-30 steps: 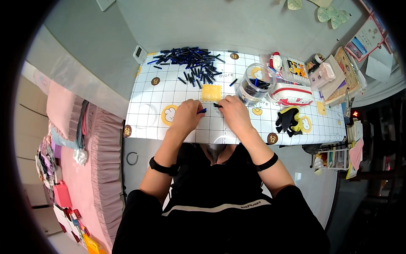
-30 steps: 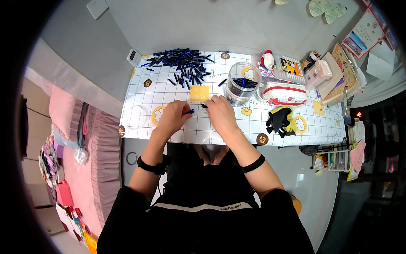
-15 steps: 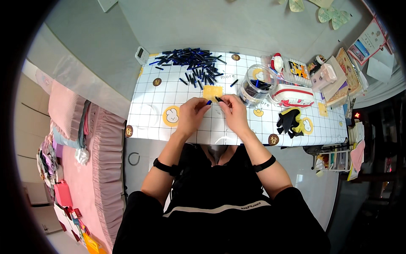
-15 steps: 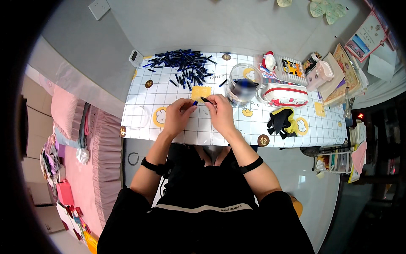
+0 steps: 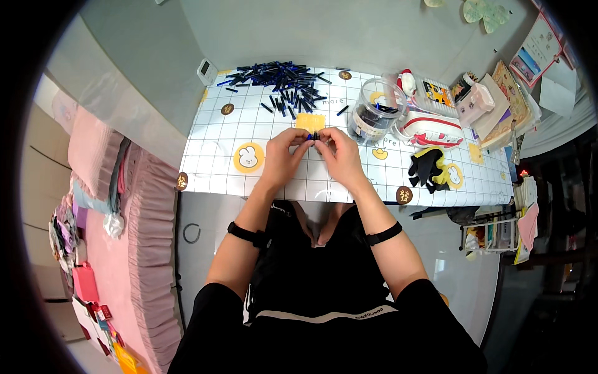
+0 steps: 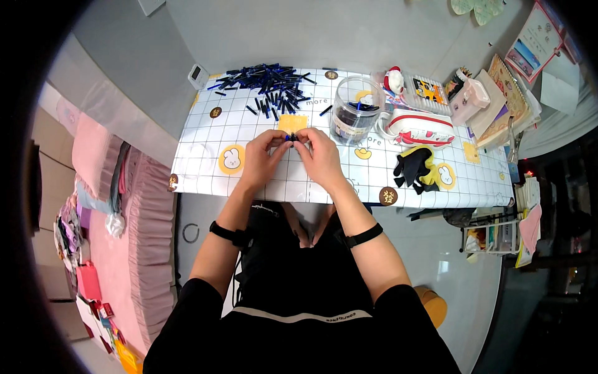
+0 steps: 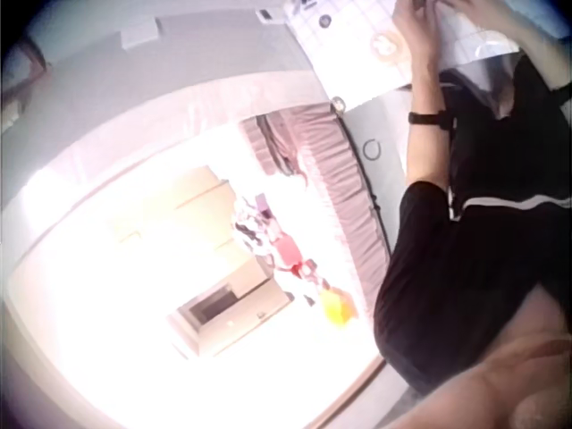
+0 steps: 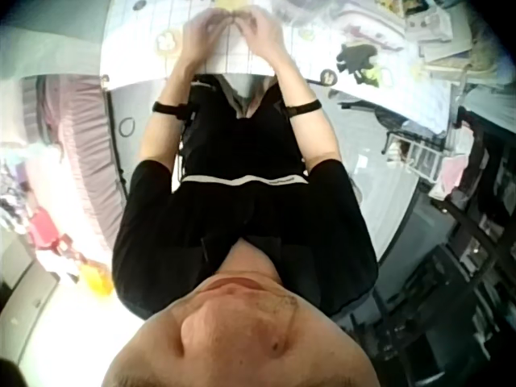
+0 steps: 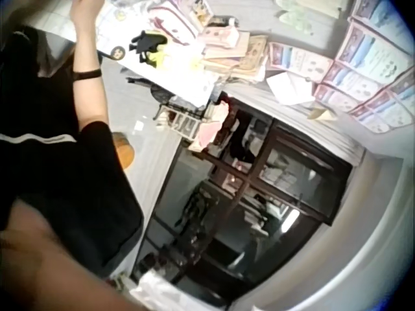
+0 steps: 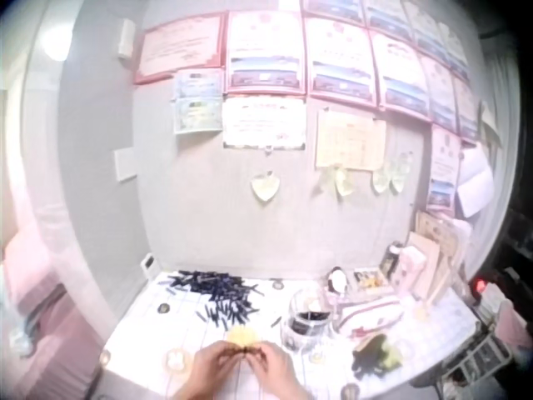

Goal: The person assembles multiple pens by picking up pen barrels and clicking the pen caps onto them by hand, placing each completed pen back onto a pile on the desk.

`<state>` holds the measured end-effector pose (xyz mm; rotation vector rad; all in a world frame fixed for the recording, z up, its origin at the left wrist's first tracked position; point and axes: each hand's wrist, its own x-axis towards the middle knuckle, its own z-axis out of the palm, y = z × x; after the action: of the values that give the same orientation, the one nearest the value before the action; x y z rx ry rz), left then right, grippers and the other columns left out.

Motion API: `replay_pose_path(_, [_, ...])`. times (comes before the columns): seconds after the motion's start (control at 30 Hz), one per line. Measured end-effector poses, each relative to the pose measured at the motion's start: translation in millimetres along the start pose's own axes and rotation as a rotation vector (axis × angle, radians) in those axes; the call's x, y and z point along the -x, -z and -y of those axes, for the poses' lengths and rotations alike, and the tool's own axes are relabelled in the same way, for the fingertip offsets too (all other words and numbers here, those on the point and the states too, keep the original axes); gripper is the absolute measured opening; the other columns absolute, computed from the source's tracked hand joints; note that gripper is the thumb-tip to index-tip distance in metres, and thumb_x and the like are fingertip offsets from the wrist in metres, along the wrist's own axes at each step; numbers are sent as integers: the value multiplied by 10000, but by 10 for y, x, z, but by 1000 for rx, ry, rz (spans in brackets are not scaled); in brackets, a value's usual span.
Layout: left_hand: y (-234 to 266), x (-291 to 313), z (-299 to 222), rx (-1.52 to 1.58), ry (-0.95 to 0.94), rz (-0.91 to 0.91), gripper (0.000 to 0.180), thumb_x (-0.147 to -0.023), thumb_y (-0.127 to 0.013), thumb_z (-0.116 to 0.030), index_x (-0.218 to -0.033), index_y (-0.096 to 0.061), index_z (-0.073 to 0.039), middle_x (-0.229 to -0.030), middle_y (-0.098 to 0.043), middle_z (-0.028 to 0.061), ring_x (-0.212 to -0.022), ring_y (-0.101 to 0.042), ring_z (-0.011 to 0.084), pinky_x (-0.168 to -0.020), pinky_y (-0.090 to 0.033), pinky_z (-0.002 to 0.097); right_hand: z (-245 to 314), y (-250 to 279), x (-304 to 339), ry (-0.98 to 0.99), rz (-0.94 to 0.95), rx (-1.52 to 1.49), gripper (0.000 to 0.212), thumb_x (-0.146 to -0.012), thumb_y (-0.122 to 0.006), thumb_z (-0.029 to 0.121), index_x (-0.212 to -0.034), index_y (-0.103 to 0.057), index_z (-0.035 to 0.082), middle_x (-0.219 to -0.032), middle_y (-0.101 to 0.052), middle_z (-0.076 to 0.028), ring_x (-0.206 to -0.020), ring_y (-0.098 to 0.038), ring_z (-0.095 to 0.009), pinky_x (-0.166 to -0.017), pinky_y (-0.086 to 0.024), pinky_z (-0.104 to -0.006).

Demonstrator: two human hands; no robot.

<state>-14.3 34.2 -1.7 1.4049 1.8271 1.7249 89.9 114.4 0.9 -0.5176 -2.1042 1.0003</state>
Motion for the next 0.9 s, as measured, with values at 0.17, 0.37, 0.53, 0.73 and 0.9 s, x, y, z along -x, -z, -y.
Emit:
replay_pose_path(0.17, [-14,-37,-45,-34,39,-8,153,-663,-605,-25,-797,-553,30,-730,-586,104,-658,-583,165,-603,-451,231,19,16,-23,-91,-18,29,183,-663,-587,63,-827,-526,11,-720,-560,-119,-628,-543,-225,-565,-426,-278])
replay_pose_path(0.37, [-15,-105,-45,-69,44,-8,169,-641,-627,-36,-792,-585,28,-720,-595,106,-644,-584,153,-587,-447,216,-48,10,-90,-65,-40,18,179,-651,-602,66,-810,-549,5,-715,-569,-121,-622,-555,-218,-546,-424,-271])
replay_pose_path(0.53, [-56,-133,29,-7,27,-13,152,-664,-612,-12,-801,-576,41,-726,-591,86,-662,-566,113,-597,-442,195,-32,42,-115,-50,-46,59,181,-665,-601,55,-830,-560,-7,-710,-587,-96,-606,-546,-145,-549,-426,-224])
replay_pose_path(0.73, [-94,-138,60,18,41,-19,166,-654,-614,-12,-809,-578,39,-731,-592,99,-662,-577,129,-593,-451,204,-59,57,-121,-92,-20,34,194,-675,-593,48,-861,-571,-3,-707,-595,-99,-604,-561,-132,-550,-437,-217])
replay_pose_path(0.9, [-79,-128,85,48,46,-43,174,-656,-608,-8,-820,-577,39,-743,-594,103,-670,-583,140,-598,-455,206,-55,28,-124,-78,-17,9,201,-682,-588,41,-877,-572,-3,-711,-600,-106,-607,-570,-127,-559,-447,-210])
